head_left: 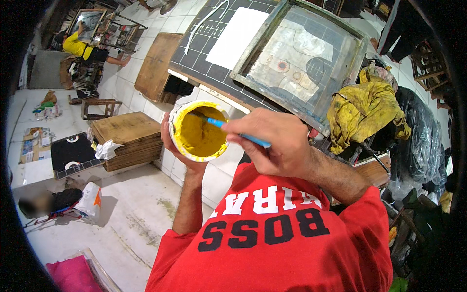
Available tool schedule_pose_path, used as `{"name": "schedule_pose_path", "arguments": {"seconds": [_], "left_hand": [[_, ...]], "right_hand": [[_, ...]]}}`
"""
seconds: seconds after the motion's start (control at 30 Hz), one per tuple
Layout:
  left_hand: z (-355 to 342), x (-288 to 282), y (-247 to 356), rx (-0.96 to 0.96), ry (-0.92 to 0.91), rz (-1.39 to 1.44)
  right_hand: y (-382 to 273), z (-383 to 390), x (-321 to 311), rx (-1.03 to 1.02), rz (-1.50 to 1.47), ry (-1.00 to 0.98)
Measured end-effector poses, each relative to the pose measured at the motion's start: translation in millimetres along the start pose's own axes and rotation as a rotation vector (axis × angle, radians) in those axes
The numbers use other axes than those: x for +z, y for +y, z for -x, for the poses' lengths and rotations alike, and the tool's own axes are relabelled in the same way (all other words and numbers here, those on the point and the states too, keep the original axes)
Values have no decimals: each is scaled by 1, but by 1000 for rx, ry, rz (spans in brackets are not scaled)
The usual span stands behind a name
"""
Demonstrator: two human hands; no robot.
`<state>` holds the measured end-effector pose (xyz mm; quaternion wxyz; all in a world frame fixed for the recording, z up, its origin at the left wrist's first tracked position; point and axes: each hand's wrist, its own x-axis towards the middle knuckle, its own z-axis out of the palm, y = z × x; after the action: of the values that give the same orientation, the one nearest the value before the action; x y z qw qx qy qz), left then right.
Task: The person opens paint containers, stirs yellow paint with a spatula, and carries the paint to a screen printing station. They place a white t-shirt under a screen, apply yellow paint with a squeegee, and pull the paint across the screen to print a design. The person repeats the process on multiple shirts.
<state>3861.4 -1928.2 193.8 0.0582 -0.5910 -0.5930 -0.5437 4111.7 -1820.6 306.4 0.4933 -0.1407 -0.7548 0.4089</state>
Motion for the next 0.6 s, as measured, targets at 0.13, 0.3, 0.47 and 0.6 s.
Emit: {"name": "schedule_pose_path", "arguments": {"seconds": [0.13, 0.3, 0.47, 0.6], "left_hand": [[-3, 0, 4, -12, -48, 97], [-14, 4, 14, 167, -76, -206], [-19, 7, 17, 184, -68, -212], [-13, 10, 10, 16, -86, 35]], "right_hand": [[-1, -4, -11, -11, -161, -121], [3, -10, -20, -102, -2, -55], [-7, 1, -10, 160, -84, 50], [-4, -1, -9, 205, -154, 144]]}}
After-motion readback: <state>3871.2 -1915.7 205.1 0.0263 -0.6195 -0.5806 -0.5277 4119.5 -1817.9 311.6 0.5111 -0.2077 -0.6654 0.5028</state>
